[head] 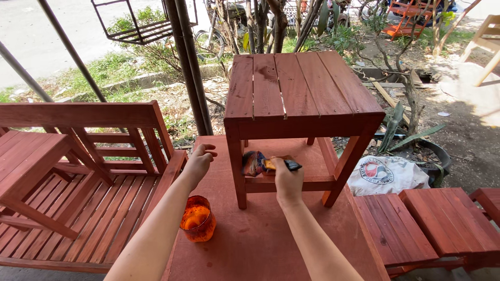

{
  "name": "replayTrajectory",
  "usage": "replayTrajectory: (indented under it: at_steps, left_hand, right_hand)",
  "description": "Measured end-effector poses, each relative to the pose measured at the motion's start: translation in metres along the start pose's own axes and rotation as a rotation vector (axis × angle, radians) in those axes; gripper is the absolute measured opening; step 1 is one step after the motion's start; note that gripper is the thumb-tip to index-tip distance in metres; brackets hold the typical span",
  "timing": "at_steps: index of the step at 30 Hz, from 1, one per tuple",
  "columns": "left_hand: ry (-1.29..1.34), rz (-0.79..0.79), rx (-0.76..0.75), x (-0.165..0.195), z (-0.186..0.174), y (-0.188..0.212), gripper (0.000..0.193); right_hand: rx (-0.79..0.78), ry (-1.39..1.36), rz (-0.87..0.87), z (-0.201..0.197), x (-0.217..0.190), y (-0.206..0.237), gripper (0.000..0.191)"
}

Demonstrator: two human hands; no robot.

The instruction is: The person paints a small wooden stool with reddish-brown paint using a brush. They dip the brush into a container of paint, apply it to the stool's legs and frame, and reposition the stool to reach different sides.

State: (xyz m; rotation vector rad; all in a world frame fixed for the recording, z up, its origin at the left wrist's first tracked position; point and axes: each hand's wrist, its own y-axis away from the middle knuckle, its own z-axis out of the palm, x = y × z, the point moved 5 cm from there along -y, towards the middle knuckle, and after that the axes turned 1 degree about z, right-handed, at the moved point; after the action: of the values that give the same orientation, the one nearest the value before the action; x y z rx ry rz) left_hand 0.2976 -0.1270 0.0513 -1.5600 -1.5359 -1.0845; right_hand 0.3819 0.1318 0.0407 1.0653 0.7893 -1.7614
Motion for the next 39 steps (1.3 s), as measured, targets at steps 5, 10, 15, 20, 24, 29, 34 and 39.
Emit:
replayTrajectory:
  at_steps: [5,10,15,20,24,29,34,39]
  left_hand:
    - [0.005,0.004,0.014,0.002,0.002,0.001,0.047]
    - [0.0,-0.002,0.022,-0.002,0.001,0.002,0.046]
    - [0.029,-0.043,0.049,-0.007,-0.013,0.01,0.047]
    - [-0.012,-0.055,0.085,-0.008,-0.025,0.017,0.049]
    - [-0.022,-0.059,0.094,-0.007,-0.026,0.016,0.05]
    - [-0.007,-0.011,0.073,0.004,-0.017,0.007,0.045]
    - [0.001,0.011,0.041,0.017,0.002,0.002,0.044]
    - [-0.008,0.03,0.029,0.026,0.006,0.005,0.042]
  right_hand:
    - [-0.029,-0.284,0.083,-0.012,-0.015,-0.017,0.019]
    - [-0.011,-0.63,0.202,-0.041,0.01,-0.038,0.017]
    - [0.053,-0.891,0.261,-0.031,0.049,-0.039,0.008]
    - [0.055,-0.629,0.39,-0.013,0.069,-0.025,0.012]
    - [0.026,-0.444,0.319,-0.026,0.057,-0.03,0.017]
    - [0.154,-0.185,0.382,-0.046,0.067,-0.017,0.017]
    - [0.068,0.201,0.114,-0.05,0.057,-0.02,0.019]
    - [0.064,0.654,-0.396,-0.041,0.016,-0.02,0.021]
